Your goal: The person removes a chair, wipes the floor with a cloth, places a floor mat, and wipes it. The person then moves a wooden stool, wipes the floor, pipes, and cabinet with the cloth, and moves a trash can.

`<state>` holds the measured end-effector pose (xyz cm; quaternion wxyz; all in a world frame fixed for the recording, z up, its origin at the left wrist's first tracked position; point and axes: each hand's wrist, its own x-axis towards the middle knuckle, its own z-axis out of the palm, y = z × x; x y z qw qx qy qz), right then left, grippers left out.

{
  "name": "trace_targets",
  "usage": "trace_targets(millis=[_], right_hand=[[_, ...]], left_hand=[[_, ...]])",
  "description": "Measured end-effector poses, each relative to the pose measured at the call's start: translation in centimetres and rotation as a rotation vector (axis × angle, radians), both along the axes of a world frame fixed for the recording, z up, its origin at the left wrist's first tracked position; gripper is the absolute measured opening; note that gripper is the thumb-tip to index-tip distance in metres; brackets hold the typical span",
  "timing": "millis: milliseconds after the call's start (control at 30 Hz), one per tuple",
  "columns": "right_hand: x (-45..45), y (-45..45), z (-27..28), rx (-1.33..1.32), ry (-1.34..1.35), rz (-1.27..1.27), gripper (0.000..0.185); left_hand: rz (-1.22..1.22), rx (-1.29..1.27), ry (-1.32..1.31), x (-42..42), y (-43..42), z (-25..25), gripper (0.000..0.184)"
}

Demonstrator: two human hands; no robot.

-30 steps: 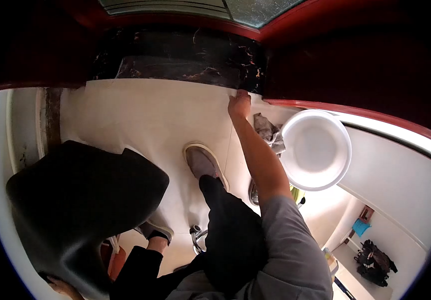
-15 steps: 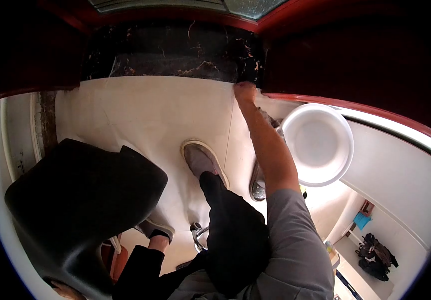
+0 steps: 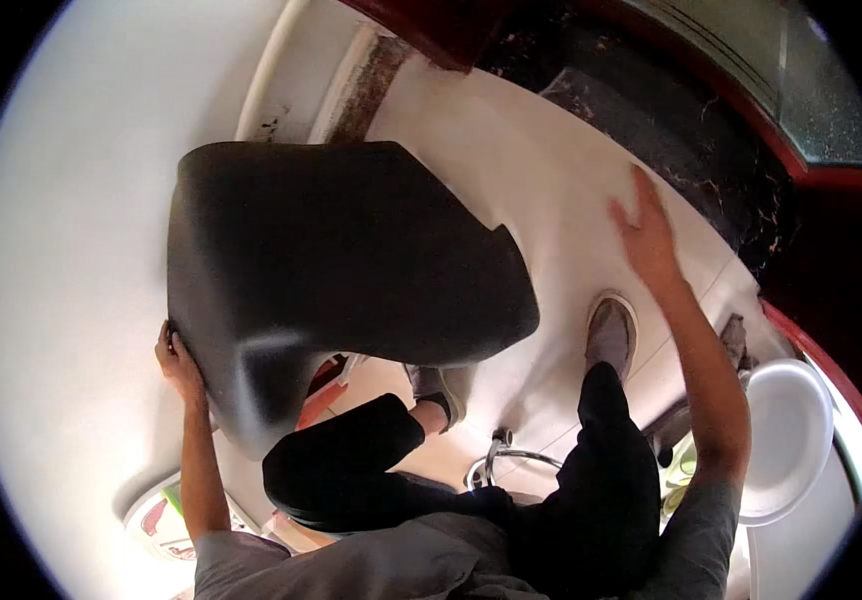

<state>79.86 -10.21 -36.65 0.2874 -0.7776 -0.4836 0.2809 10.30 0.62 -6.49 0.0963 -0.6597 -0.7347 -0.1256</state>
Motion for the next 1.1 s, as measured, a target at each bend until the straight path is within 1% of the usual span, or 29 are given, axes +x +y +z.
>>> trace_targets(millis=[33,67,133,167,233,300,333,367,400,433,467,500,533,567,600,633,667,700,733,767,833,867,900,933,967,1000,1033,1067,1100], right_hand=[[-3.5,3.3,4.8,0.100,0.106,0.173,0.069],[-7.7,6.6,10.6,0.131,0.151,0.250,0.069],[-14.3,11.1,18.8,0.513,0.140,0.393,0.075],[-17.4,11.0,22.9,0.685,0.165,0.424,0.079],[-20.9,11.9,25.4,1.074,0.174,0.537,0.078],[-26.9,11.0,26.1,1.213,0.239,0.634,0.077],[-29.3,10.3,22.8,1.090,0.409,0.709,0.076],[-30.5,9.6,18.7,0.825,0.448,0.827,0.079],[-31.1,8.6,12.8,0.498,0.538,0.887,0.086],[-30.3,7.0,6.9,0.236,0.537,0.878,0.086],[-28.9,5.2,1.0,0.234,0.365,0.878,0.079],[-26.7,4.0,-2.5,0.176,0.152,0.870,0.063],[-25.4,4.7,-2.3,-0.066,0.027,0.851,0.040],[-24.0,5.4,-2.2,-0.309,-0.121,0.855,0.022],[-23.8,7.2,1.9,-0.151,-0.080,0.587,0.017],[-23.7,8.6,7.7,0.162,0.065,0.439,0.023],[-24.9,10.6,12.5,0.411,0.094,0.361,0.031],[-25.5,11.9,18.9,0.534,0.225,0.379,0.037],[-26.5,12.4,24.1,0.727,0.238,0.496,0.040],[-27.4,12.2,28.3,0.924,0.186,0.575,0.041],[-30.8,10.3,31.3,1.315,0.258,0.640,0.047],[-30.9,9.7,29.9,1.477,0.143,0.673,0.050],[-31.1,9.4,26.6,1.404,0.179,0.818,0.056],[-29.5,9.5,21.7,0.928,0.215,1.082,0.064],[-27.9,8.7,15.9,0.696,0.239,0.804,0.069],[-27.4,7.2,9.4,0.324,0.133,0.650,0.070],[-25.1,5.8,7.1,0.091,0.053,0.849,0.068],[-24.1,3.4,4.8,0.291,-0.030,0.797,0.061],[-23.1,2.7,5.0,0.266,-0.054,0.785,0.061]], left_hand=[[0.049,0.039,0.027,0.1,-0.3,0.6,0.032],[0.056,0.054,0.038,0.7,-0.5,1.2,0.032],[-0.084,0.146,0.238,1.5,0.0,0.3,0.029],[-0.133,0.121,0.223,-0.4,-1.2,1.3,0.027],[-0.077,0.063,-0.006,0.1,0.2,-1.0,0.025],[0.000,0.056,-0.074,1.9,0.6,-1.1,0.025],[0.000,0.061,-0.132,3.0,0.4,-1.2,0.025],[-0.003,0.068,-0.188,3.2,-0.2,-0.4,0.025],[0.024,0.063,-0.188,2.9,-0.3,0.0,0.026],[0.023,0.080,-0.201,2.2,-0.1,-0.3,0.026],[-0.020,0.083,-0.173,1.2,0.2,-0.8,0.026],[-0.053,0.086,-0.148,0.3,-0.3,-1.5,0.026],[-0.043,0.106,-0.160,0.6,-0.3,-1.6,0.026],[-0.028,0.082,-0.181,1.5,-0.7,-0.2,0.026],[-0.019,0.088,-0.220,2.4,-0.4,0.1,0.025],[-0.012,0.087,-0.228,2.5,-0.4,0.0,0.025],[-0.015,0.097,-0.213,2.5,-0.4,-0.2,0.025],[-0.029,0.108,-0.205,3.0,-0.2,-0.4,0.024],[-0.017,0.095,-0.177,3.5,-0.7,0.0,0.025],[-0.044,0.087,-0.243,2.2,-0.6,-1.0,0.026],[-0.089,0.110,-0.387,-3.9,-1.8,-0.9,0.026],[-0.120,0.175,-0.635,-2.4,-1.2,-2.7,0.027],[-0.107,0.120,-0.404,-4.3,-1.0,-1.5,0.031],[-0.105,0.106,-0.368,-2.2,-1.5,-0.6,0.033],[-0.103,0.113,-0.311,-0.4,-2.2,1.2,0.034],[-0.117,0.152,-0.260,-0.6,-2.9,1.2,0.035],[-0.120,0.170,-0.212,-1.1,-3.0,0.2,0.035],[-0.112,0.174,-0.120,-1.0,-2.8,-0.2,0.034],[-0.109,0.188,-0.050,-1.1,-2.5,-0.6,0.033]])
